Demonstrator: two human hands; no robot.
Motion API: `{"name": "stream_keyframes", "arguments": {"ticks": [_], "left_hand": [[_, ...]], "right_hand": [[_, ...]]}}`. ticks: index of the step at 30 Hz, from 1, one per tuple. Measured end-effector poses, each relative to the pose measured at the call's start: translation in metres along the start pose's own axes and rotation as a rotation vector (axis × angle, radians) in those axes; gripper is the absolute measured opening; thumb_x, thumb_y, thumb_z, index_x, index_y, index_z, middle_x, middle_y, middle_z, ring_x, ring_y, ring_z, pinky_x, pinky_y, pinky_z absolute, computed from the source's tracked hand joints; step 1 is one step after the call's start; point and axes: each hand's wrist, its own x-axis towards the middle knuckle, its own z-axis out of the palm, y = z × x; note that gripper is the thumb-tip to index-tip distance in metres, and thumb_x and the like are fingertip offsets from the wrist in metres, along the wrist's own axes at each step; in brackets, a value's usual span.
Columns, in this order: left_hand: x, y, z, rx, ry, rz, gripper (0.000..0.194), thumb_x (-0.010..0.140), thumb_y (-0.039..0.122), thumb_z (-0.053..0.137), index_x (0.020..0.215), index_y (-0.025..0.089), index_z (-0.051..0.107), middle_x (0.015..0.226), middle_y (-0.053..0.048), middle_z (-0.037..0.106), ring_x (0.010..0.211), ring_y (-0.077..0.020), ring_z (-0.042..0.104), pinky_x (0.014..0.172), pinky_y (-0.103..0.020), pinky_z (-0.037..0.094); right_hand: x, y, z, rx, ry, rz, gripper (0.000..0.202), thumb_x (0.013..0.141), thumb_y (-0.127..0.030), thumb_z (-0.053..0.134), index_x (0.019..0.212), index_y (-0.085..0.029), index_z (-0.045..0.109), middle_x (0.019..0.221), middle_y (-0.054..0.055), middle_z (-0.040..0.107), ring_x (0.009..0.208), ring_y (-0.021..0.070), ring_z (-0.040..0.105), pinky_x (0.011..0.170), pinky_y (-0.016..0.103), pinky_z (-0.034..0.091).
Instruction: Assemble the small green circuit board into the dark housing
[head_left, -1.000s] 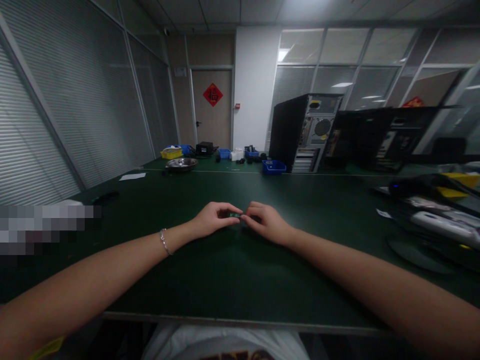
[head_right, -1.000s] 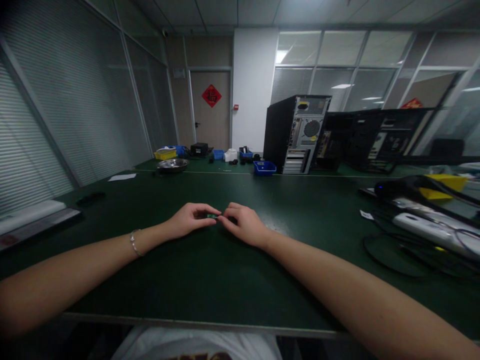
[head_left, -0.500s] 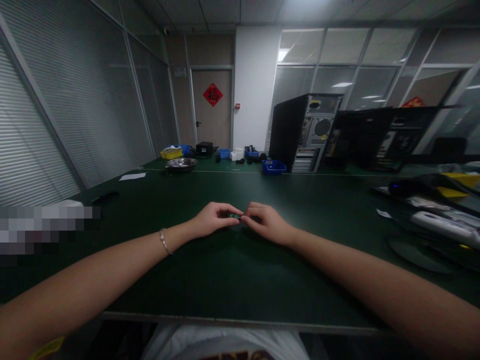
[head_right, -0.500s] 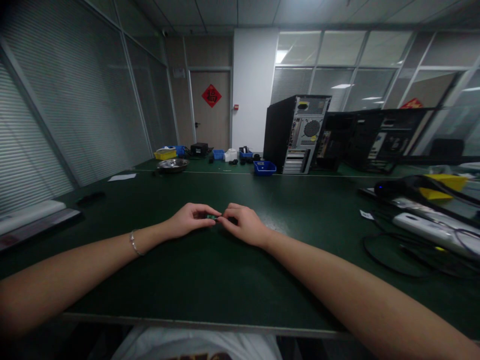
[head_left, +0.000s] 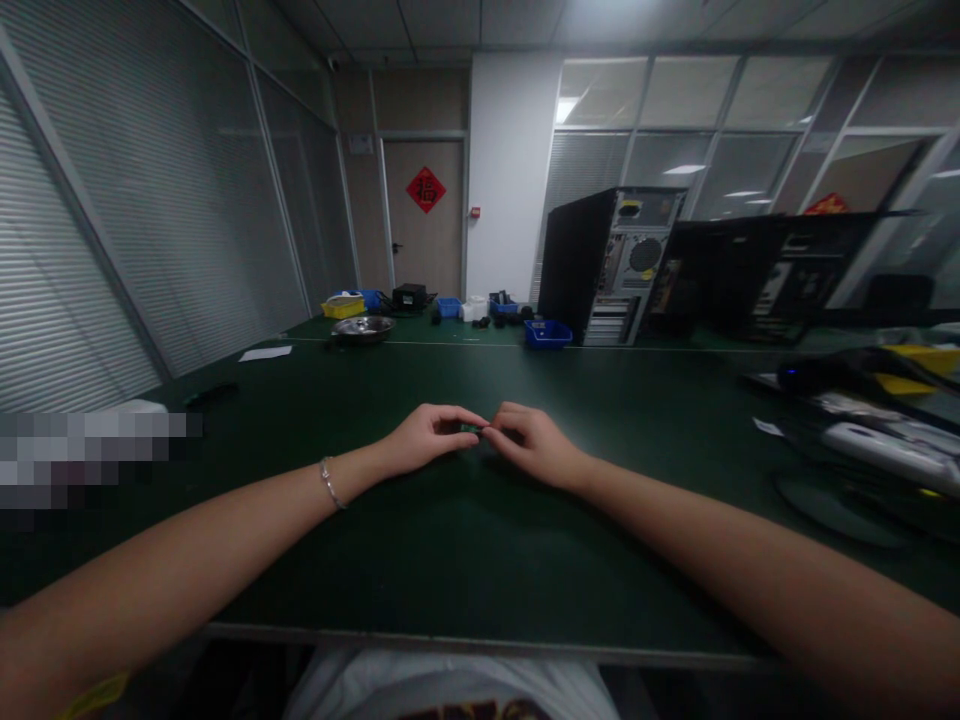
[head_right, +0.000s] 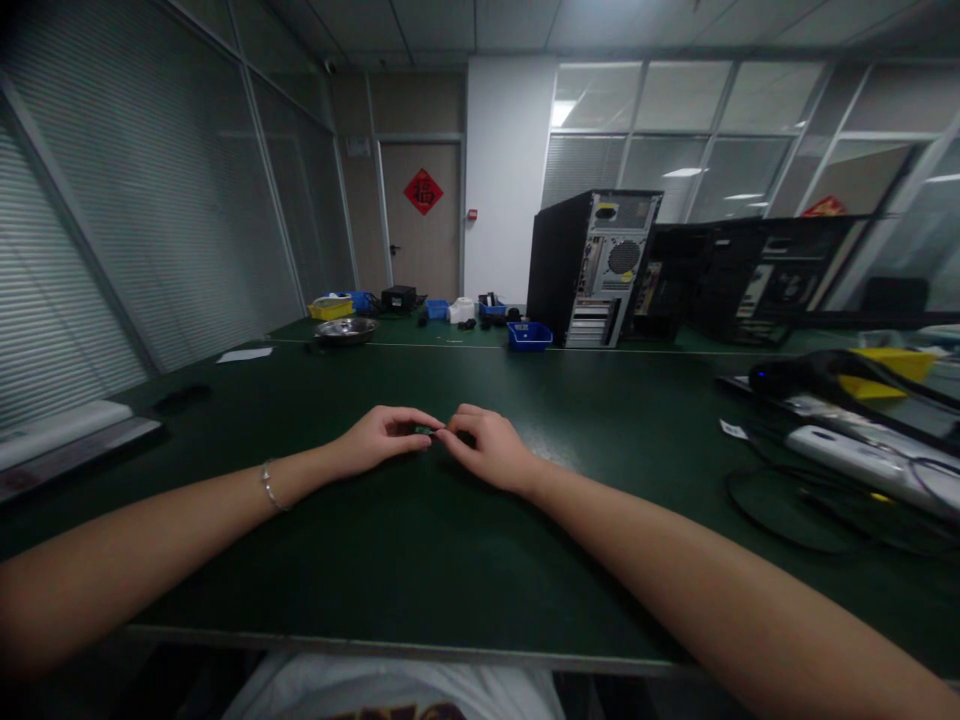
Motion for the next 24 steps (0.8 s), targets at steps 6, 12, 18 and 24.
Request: {"name": "stream_keyframes", "arguments": {"ticks": [6,12,18,24], "left_hand": [[0.001,-0.006,0.0,0.044,0.031,0.032,0.033,0.082,0.032,0.064,0.112,0.019,0.065,0.105,-0.006,0.061,0.088,-0.0183,0.058,0.076,-0.03,0.047],[0.002,-0.007,0.003,-0.194,0.022,-0.026,0.049,0.075,0.022,0.071,0.119,0.019,0.051,0.103,-0.005,0.058,0.097,-0.0185,0.059,0.087,-0.036,0.047],[0.004,-0.013,0.003,-0.31,0.089,-0.025,0.048,0.071,0.015,0.074,0.111,0.02,0.046,0.101,-0.003,0.056,0.1,-0.0181,0.059,0.092,-0.038,0.045],[0.006,-0.018,0.005,-0.452,0.09,-0.012,0.047,0.07,0.014,0.074,0.104,0.02,0.042,0.099,-0.002,0.056,0.093,-0.0167,0.061,0.087,-0.037,0.047]], "right_hand": [[0.0,-0.003,-0.002,0.045,0.112,-0.017,0.022,0.094,-0.03,0.046,0.084,-0.017,0.06,0.081,0.004,0.057,0.076,0.0154,0.055,0.069,0.027,0.043],[0.0,-0.008,-0.003,0.097,0.059,-0.095,0.018,0.094,-0.027,0.048,0.097,-0.017,0.062,0.088,0.006,0.06,0.081,0.0164,0.056,0.074,0.028,0.044],[0.0,-0.007,-0.003,0.089,0.052,-0.094,0.019,0.094,-0.026,0.047,0.099,-0.017,0.063,0.088,0.006,0.06,0.082,0.0162,0.057,0.074,0.027,0.044],[-0.001,-0.006,-0.001,0.101,0.028,-0.099,0.016,0.092,-0.023,0.05,0.101,-0.017,0.062,0.089,0.006,0.061,0.081,0.0158,0.057,0.073,0.027,0.044]]}}
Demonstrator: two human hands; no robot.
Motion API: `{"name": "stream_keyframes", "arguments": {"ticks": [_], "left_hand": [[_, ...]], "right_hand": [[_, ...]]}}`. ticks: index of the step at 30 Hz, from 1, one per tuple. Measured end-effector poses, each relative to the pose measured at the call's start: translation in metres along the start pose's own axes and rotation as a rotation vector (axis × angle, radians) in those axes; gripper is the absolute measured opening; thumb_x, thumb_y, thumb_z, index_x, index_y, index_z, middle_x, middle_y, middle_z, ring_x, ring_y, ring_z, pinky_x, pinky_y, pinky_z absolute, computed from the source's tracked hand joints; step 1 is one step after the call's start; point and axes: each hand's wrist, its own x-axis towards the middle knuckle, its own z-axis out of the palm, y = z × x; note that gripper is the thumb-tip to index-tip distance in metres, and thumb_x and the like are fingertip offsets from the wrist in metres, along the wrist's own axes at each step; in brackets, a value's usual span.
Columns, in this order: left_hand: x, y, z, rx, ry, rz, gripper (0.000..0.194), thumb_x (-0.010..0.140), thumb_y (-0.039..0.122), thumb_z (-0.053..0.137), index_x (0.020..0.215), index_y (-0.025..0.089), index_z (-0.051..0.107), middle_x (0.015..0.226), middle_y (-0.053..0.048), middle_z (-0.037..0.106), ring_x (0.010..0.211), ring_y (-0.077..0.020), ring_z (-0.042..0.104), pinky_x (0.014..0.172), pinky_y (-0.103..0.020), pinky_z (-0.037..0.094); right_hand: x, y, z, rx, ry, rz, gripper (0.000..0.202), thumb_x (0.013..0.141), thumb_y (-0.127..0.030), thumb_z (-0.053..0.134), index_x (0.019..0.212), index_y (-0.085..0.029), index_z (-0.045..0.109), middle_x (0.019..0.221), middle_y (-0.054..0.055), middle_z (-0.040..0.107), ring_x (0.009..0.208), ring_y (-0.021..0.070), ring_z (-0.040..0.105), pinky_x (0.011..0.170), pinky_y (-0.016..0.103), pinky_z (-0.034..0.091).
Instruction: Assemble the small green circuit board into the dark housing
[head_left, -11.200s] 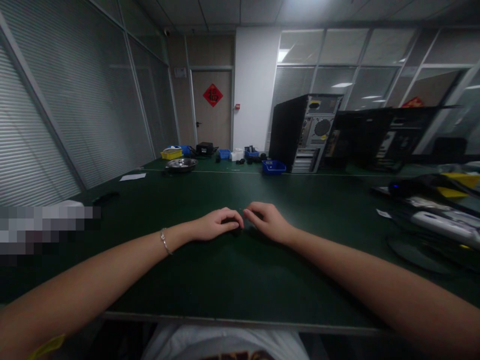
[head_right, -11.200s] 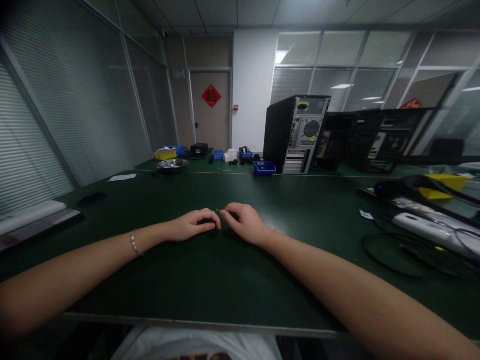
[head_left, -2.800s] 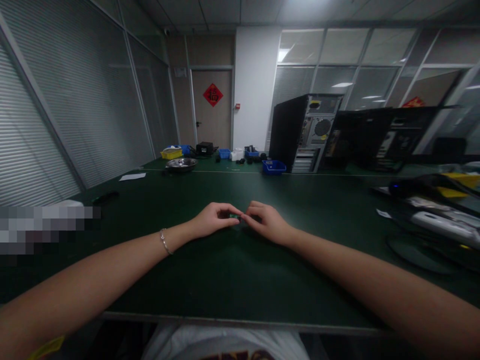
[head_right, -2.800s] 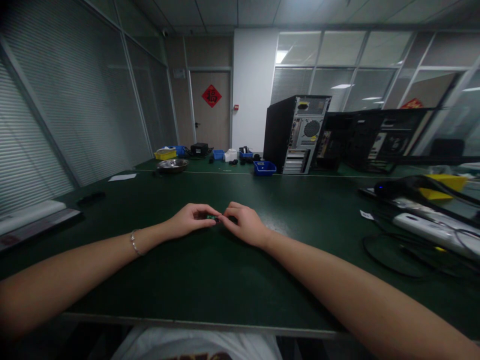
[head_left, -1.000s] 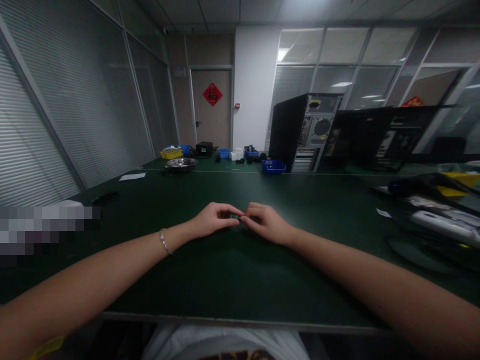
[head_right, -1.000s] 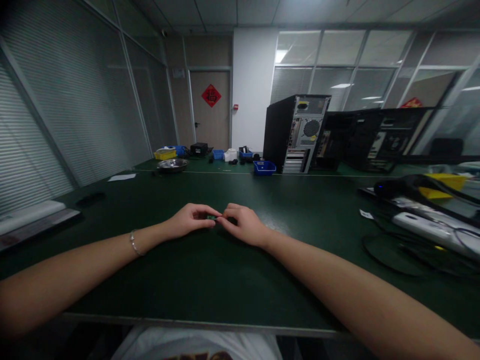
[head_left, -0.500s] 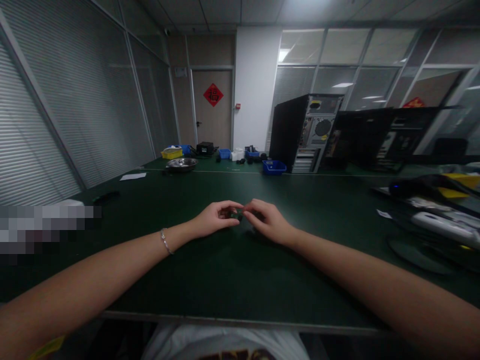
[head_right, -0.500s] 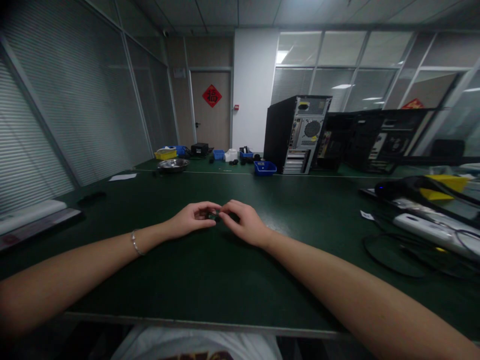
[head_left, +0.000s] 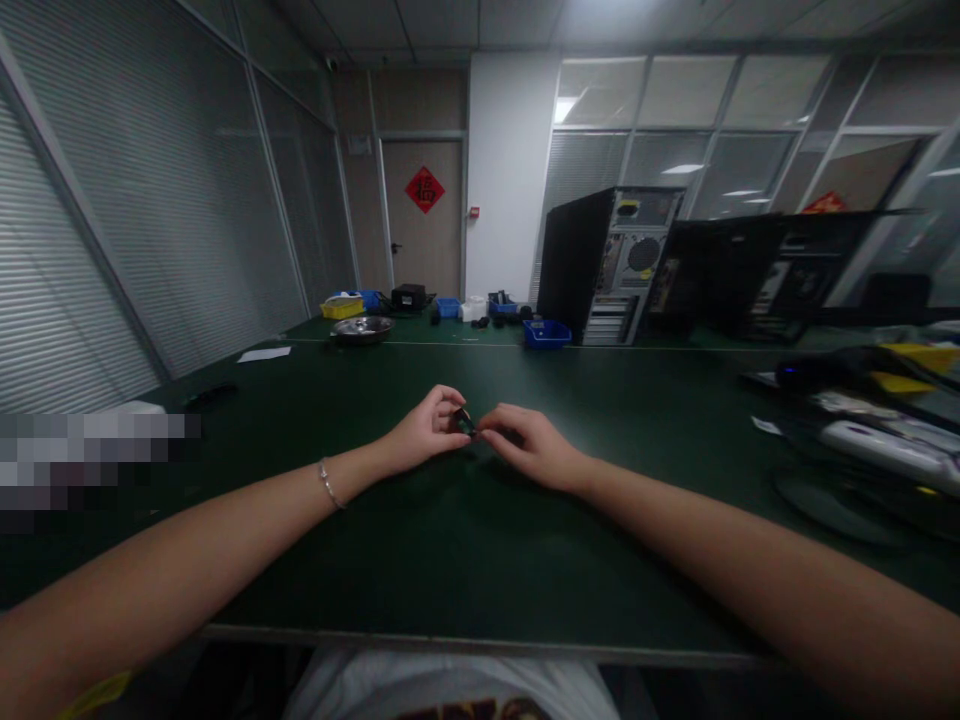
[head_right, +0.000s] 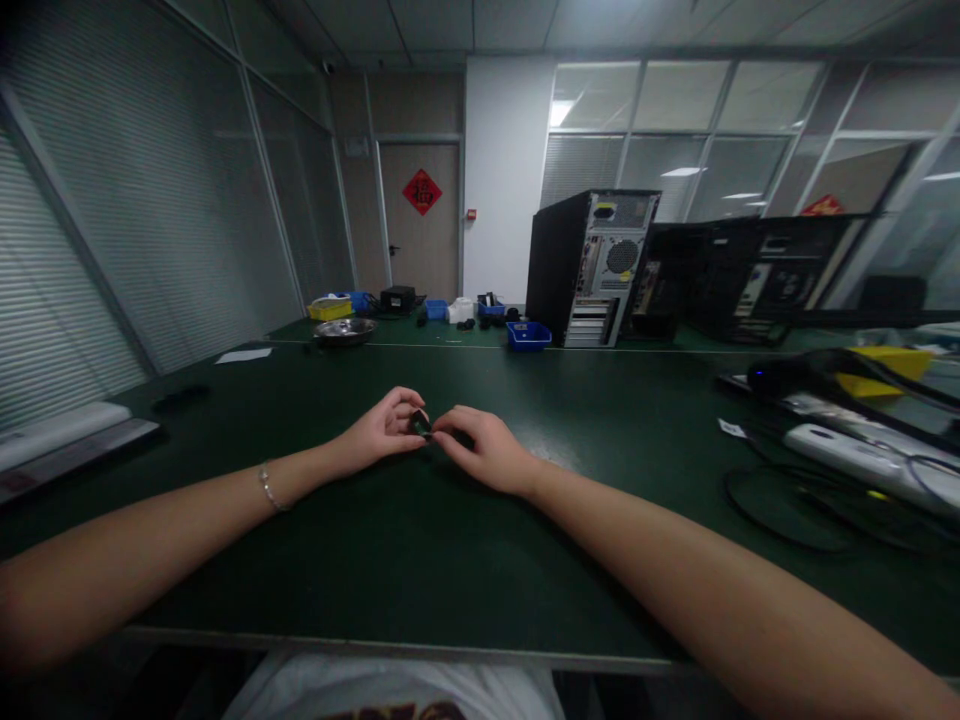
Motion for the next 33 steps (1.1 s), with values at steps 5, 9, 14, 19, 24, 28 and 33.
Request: {"name": "stream_keyframes", "arguments": {"ticks": [5,9,14,19,24,28,33], "left_hand": [[0.0,0.001,0.002,0.007,-0.018,0.003,0.038,0.073,0.014,0.072,0.101,0.018,0.047,0.099,-0.002,0.055,0.091,-0.0149,0.06,0.087,-0.035,0.047],[0.0,0.003,0.002,0.028,-0.042,0.01,0.033,0.078,0.016,0.068,0.106,0.017,0.05,0.105,-0.005,0.056,0.097,-0.0175,0.059,0.089,-0.037,0.047],[-0.001,0.002,0.001,0.13,-0.046,0.018,0.035,0.081,0.02,0.064,0.114,0.018,0.054,0.104,-0.005,0.058,0.092,-0.0168,0.057,0.082,-0.032,0.047],[-0.003,0.008,0.0,0.318,-0.031,-0.009,0.039,0.089,0.026,0.051,0.127,0.019,0.053,0.1,-0.005,0.059,0.079,-0.0147,0.054,0.075,-0.03,0.045],[-0.004,0.015,0.001,0.474,-0.03,0.052,0.038,0.092,0.025,0.042,0.127,0.017,0.056,0.093,-0.004,0.054,0.074,-0.0134,0.052,0.072,-0.028,0.043],[-0.004,0.012,0.0,0.587,0.021,0.135,0.036,0.093,0.027,0.04,0.123,0.019,0.059,0.087,-0.002,0.051,0.073,-0.0135,0.052,0.069,-0.026,0.042],[-0.005,0.011,-0.001,0.659,0.023,0.193,0.032,0.094,0.027,0.042,0.117,0.019,0.062,0.086,-0.002,0.052,0.076,-0.0145,0.052,0.069,-0.026,0.042]], "right_hand": [[0.0,0.001,0.001,-0.012,-0.007,0.005,0.015,0.093,-0.023,0.049,0.098,-0.017,0.062,0.088,0.005,0.06,0.08,0.0158,0.057,0.072,0.027,0.044],[0.0,0.003,0.002,-0.057,0.038,0.046,0.016,0.093,-0.026,0.049,0.094,-0.018,0.062,0.086,0.005,0.06,0.078,0.0156,0.056,0.069,0.027,0.043],[0.001,0.005,0.001,-0.083,0.09,0.092,0.017,0.094,-0.026,0.048,0.088,-0.017,0.061,0.084,0.004,0.06,0.077,0.0156,0.055,0.068,0.027,0.042],[0.001,0.006,0.002,-0.088,0.084,0.115,0.018,0.094,-0.026,0.048,0.085,-0.018,0.06,0.081,0.003,0.058,0.074,0.015,0.054,0.067,0.026,0.041],[0.001,0.01,0.004,-0.119,0.072,0.121,0.02,0.094,-0.027,0.047,0.082,-0.018,0.06,0.079,0.003,0.056,0.072,0.0144,0.053,0.067,0.026,0.04],[0.001,0.011,0.004,-0.147,0.06,0.143,0.022,0.093,-0.029,0.048,0.08,-0.018,0.06,0.08,0.003,0.056,0.072,0.0143,0.052,0.066,0.026,0.04],[0.0,0.009,0.002,-0.16,0.043,0.17,0.022,0.094,-0.03,0.047,0.083,-0.018,0.062,0.083,0.003,0.057,0.073,0.0141,0.053,0.066,0.025,0.04]]}}
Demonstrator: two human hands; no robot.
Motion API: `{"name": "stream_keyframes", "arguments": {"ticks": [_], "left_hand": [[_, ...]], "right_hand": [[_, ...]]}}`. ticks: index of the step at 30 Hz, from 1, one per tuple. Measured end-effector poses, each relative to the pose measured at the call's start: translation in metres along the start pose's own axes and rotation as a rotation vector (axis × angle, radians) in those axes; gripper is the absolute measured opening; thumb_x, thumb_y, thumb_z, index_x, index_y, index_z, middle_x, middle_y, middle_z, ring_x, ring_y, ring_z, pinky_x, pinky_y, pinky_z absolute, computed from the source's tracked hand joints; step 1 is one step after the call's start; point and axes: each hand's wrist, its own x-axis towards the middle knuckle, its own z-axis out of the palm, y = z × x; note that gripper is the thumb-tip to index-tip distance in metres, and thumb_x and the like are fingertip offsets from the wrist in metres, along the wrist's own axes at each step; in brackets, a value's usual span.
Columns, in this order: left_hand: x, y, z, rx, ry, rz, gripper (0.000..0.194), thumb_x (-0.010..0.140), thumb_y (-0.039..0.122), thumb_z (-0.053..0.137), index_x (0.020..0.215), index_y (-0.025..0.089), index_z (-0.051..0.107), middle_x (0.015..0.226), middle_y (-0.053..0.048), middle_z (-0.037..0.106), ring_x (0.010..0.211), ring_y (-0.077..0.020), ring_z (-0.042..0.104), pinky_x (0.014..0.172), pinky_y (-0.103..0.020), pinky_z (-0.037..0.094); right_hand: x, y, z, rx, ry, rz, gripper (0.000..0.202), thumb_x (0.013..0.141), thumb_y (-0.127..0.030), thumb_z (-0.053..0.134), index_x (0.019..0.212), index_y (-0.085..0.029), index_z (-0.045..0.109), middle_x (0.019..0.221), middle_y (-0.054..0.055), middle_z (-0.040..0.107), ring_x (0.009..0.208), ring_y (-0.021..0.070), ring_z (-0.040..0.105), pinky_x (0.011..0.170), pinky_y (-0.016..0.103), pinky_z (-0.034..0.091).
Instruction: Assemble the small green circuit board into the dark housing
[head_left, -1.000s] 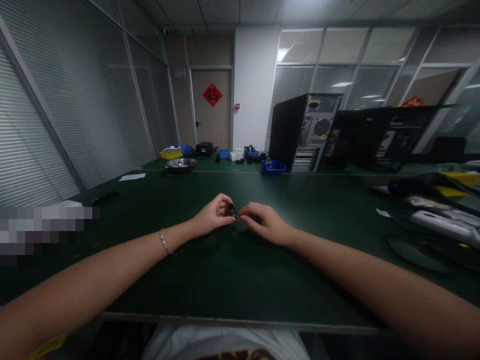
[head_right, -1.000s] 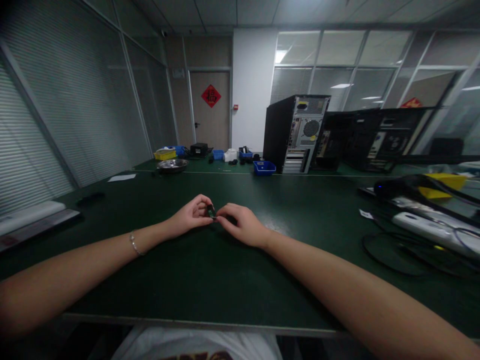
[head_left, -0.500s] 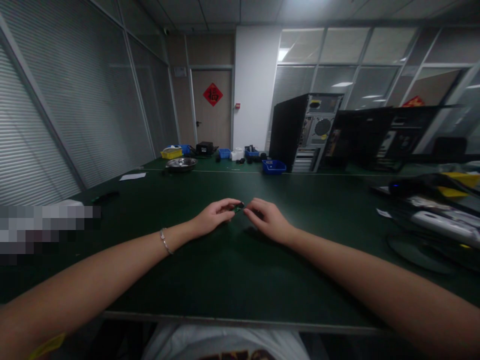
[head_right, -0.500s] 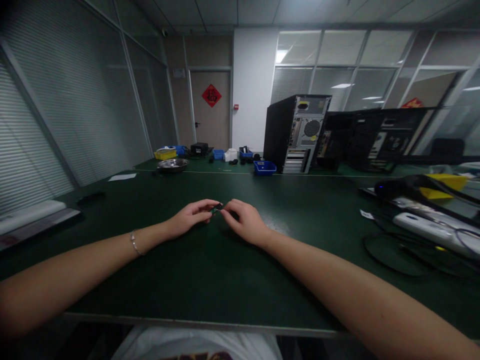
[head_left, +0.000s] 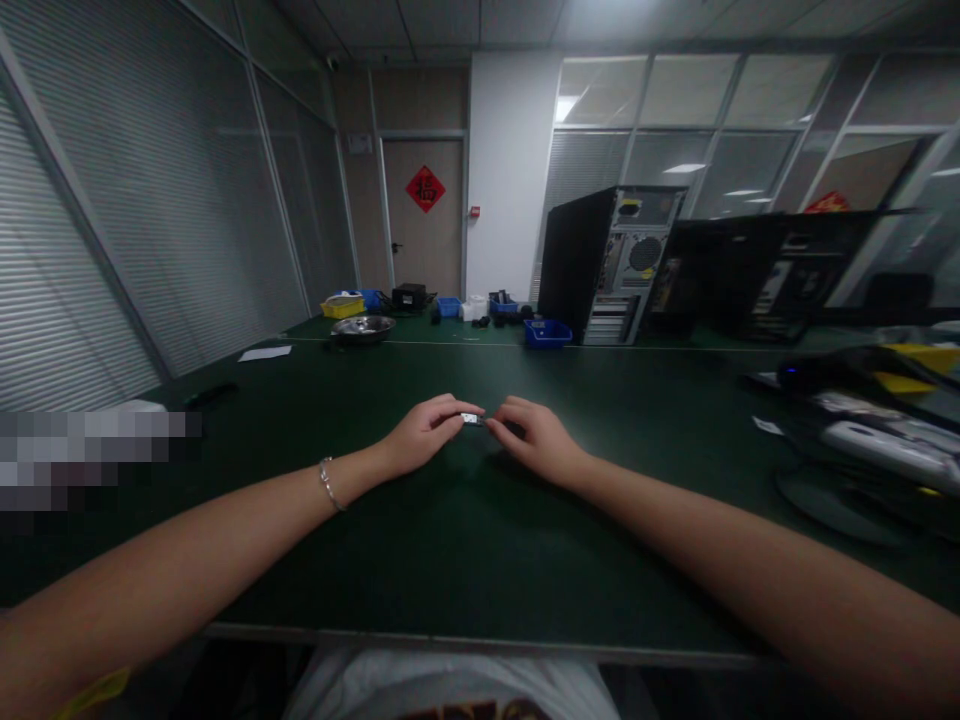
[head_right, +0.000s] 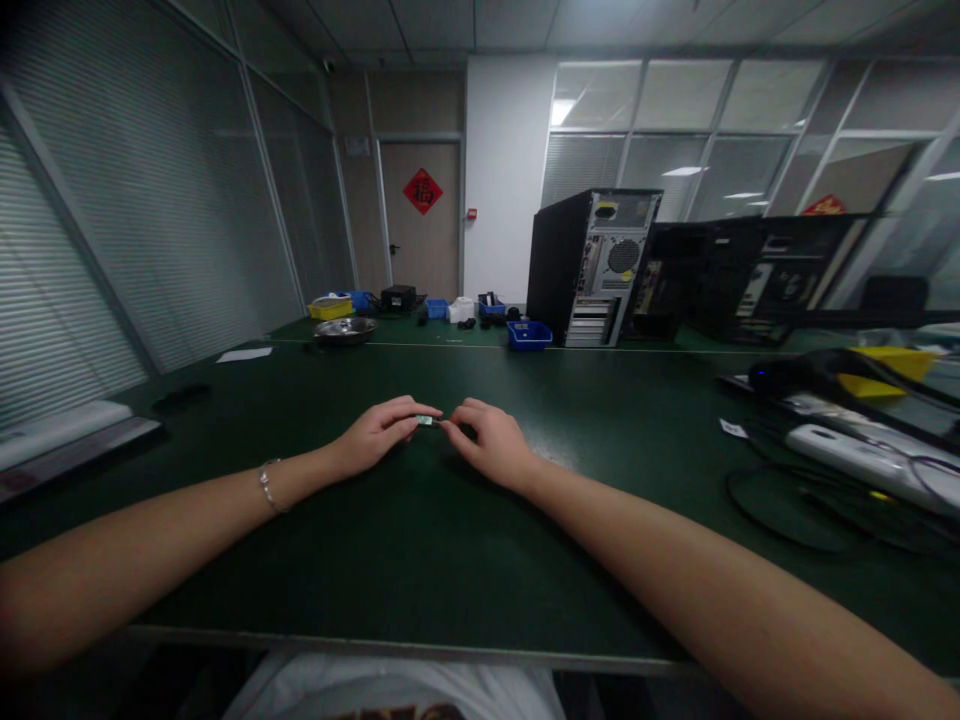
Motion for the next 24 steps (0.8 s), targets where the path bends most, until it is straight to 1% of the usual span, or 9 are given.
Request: {"name": "stream_keyframes", "arguments": {"ticks": [3,6,13,17,22,24], "left_hand": [[0.0,0.002,0.0,-0.024,-0.013,0.004,0.031,0.094,0.027,0.042,0.116,0.019,0.062,0.091,-0.004,0.054,0.075,-0.0139,0.054,0.07,-0.027,0.044],[-0.001,0.002,0.001,-0.047,-0.036,0.002,0.032,0.094,0.027,0.041,0.117,0.019,0.061,0.097,-0.005,0.056,0.079,-0.0144,0.057,0.073,-0.027,0.046],[-0.003,0.007,0.0,0.115,-0.025,0.044,0.031,0.094,0.028,0.042,0.117,0.02,0.06,0.098,-0.006,0.06,0.083,-0.0168,0.057,0.075,-0.028,0.045],[-0.003,0.011,-0.001,0.116,-0.037,0.048,0.032,0.094,0.029,0.042,0.119,0.019,0.06,0.103,-0.007,0.063,0.089,-0.0187,0.058,0.078,-0.028,0.045],[-0.002,0.011,0.001,0.125,-0.05,0.035,0.033,0.091,0.032,0.05,0.12,0.019,0.059,0.111,-0.007,0.064,0.092,-0.0198,0.06,0.079,-0.029,0.046],[-0.001,0.009,0.001,0.124,-0.06,0.026,0.032,0.091,0.031,0.051,0.12,0.02,0.059,0.111,-0.007,0.064,0.089,-0.0189,0.061,0.078,-0.029,0.047]], "right_hand": [[0.0,0.001,0.0,-0.005,-0.008,0.002,0.021,0.093,-0.03,0.048,0.083,-0.018,0.062,0.084,0.003,0.057,0.073,0.0141,0.053,0.066,0.025,0.04],[0.0,0.002,0.001,-0.01,-0.012,0.003,0.02,0.093,-0.03,0.049,0.084,-0.018,0.063,0.085,0.004,0.058,0.073,0.014,0.053,0.066,0.025,0.04],[0.0,0.002,0.001,-0.037,-0.006,0.016,0.021,0.093,-0.031,0.049,0.085,-0.018,0.064,0.085,0.004,0.057,0.071,0.0139,0.052,0.063,0.025,0.039],[0.0,0.003,0.001,-0.006,-0.008,0.021,0.02,0.093,-0.03,0.05,0.085,-0.018,0.064,0.084,0.004,0.057,0.072,0.0145,0.053,0.064,0.025,0.039],[0.0,0.002,0.001,0.016,-0.004,0.041,0.021,0.092,-0.03,0.05,0.081,-0.018,0.064,0.083,0.004,0.057,0.072,0.0145,0.053,0.064,0.025,0.04],[0.0,0.0,0.001,0.009,-0.018,0.039,0.021,0.093,-0.03,0.05,0.083,-0.018,0.064,0.083,0.004,0.057,0.073,0.0147,0.053,0.065,0.026,0.04]]}}
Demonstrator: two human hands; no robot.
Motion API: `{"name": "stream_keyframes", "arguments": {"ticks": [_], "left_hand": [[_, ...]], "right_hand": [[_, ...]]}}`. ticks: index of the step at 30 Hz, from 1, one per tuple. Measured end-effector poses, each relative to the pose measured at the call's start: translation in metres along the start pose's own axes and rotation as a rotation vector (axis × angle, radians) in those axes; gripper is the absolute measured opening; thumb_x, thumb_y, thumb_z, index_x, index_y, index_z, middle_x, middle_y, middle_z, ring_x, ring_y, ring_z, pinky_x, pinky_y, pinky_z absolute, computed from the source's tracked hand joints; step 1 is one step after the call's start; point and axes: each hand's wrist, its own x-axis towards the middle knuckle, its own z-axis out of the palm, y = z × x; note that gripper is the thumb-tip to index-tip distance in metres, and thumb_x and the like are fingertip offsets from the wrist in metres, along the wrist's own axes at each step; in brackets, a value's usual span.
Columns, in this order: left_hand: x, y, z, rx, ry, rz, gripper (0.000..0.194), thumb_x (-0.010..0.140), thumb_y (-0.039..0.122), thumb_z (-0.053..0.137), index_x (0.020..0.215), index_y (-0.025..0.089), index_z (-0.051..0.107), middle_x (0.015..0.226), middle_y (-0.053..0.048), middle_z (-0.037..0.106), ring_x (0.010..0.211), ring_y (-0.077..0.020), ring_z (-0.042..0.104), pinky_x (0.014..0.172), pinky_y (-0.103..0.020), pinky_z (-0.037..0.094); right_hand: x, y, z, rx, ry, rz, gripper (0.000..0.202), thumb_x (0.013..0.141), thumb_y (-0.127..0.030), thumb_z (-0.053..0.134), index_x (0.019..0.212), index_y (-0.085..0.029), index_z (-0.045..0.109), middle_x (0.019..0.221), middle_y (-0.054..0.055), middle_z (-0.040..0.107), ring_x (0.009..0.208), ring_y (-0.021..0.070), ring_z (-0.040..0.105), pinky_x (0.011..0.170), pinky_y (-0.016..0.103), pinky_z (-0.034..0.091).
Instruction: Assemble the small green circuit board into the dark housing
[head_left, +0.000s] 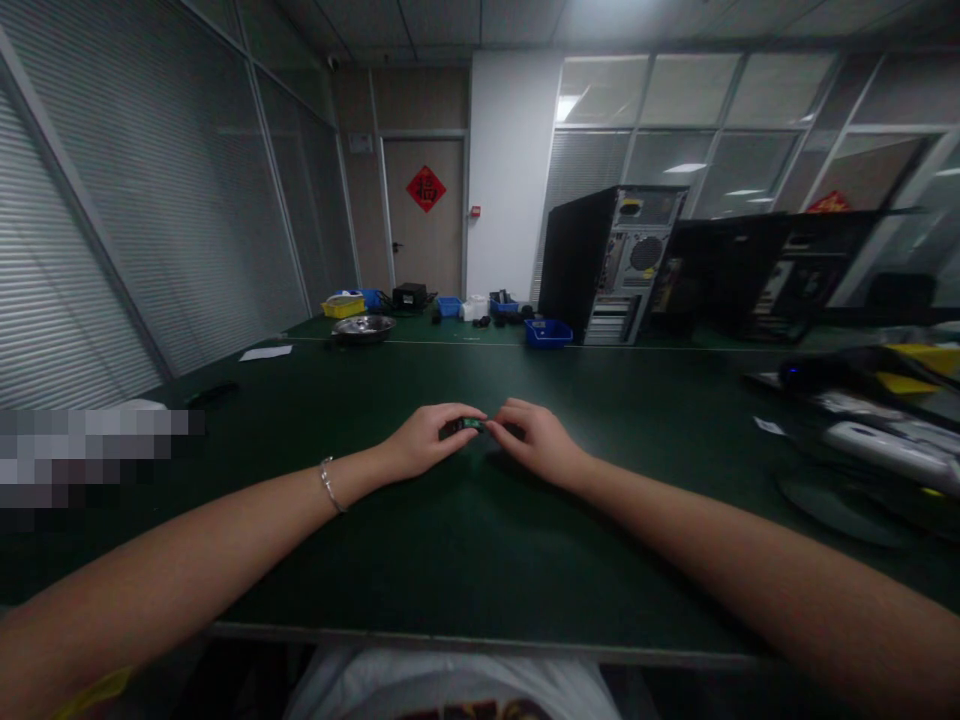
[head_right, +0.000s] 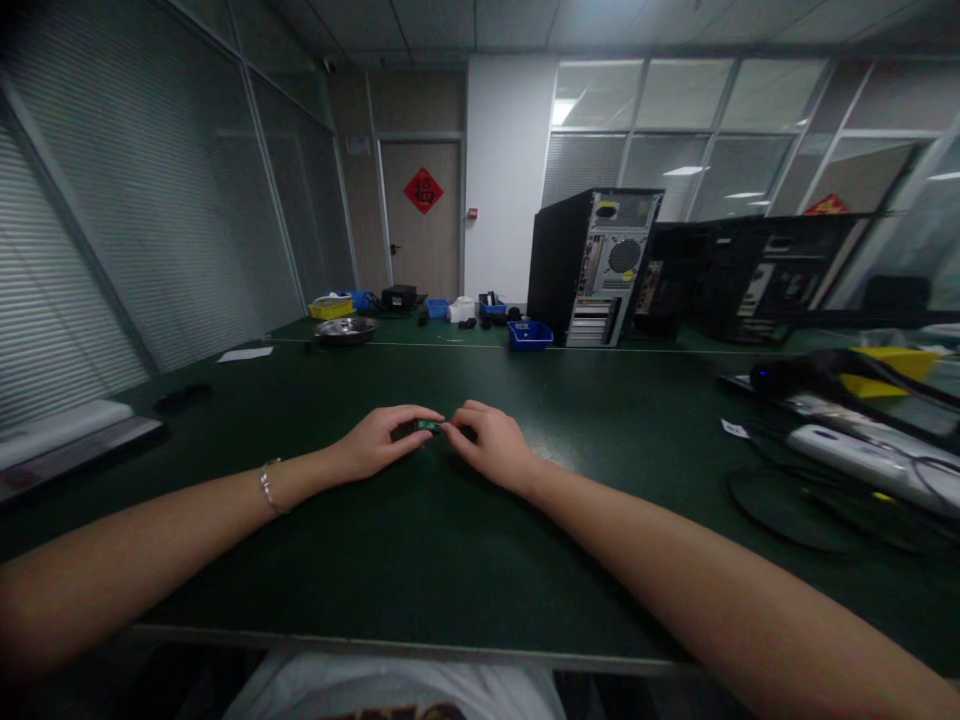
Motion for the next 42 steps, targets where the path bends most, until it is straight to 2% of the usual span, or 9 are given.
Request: {"name": "stream_keyframes", "arguments": {"ticks": [4,9,19,42], "left_hand": [[-0.0005,-0.0011,0.0,-0.06,-0.026,-0.023,0.033,0.093,0.03,0.048,0.123,0.021,0.056,0.11,-0.007,0.065,0.082,-0.0168,0.063,0.073,-0.028,0.048],[-0.0005,0.0005,-0.0022,-0.005,0.059,0.07,0.028,0.091,0.025,0.052,0.116,0.021,0.063,0.11,-0.007,0.064,0.1,-0.0201,0.059,0.087,-0.032,0.046],[-0.0001,0.0003,-0.0026,-0.048,0.084,0.078,0.028,0.089,0.021,0.054,0.114,0.023,0.066,0.109,-0.006,0.067,0.102,-0.0202,0.061,0.091,-0.034,0.048],[0.0035,-0.0075,0.0022,-0.429,0.116,-0.108,0.029,0.083,0.022,0.064,0.111,0.018,0.068,0.109,-0.008,0.07,0.096,-0.0212,0.066,0.087,-0.036,0.053]], "right_hand": [[0.0,-0.0016,-0.0005,-0.012,-0.015,-0.003,0.021,0.093,-0.03,0.049,0.085,-0.018,0.065,0.083,0.004,0.057,0.073,0.0145,0.053,0.065,0.026,0.04],[-0.0005,-0.0016,-0.0014,-0.001,-0.018,-0.013,0.021,0.093,-0.029,0.049,0.086,-0.017,0.066,0.084,0.004,0.058,0.073,0.0146,0.053,0.066,0.026,0.04],[0.0,0.0004,-0.0003,0.027,-0.008,-0.026,0.022,0.092,-0.03,0.05,0.083,-0.017,0.065,0.083,0.004,0.058,0.073,0.0148,0.053,0.066,0.026,0.041],[-0.0001,-0.0017,0.0012,0.138,0.042,-0.052,0.025,0.095,-0.031,0.046,0.081,-0.017,0.061,0.078,0.002,0.056,0.074,0.0142,0.053,0.066,0.025,0.04]]}}
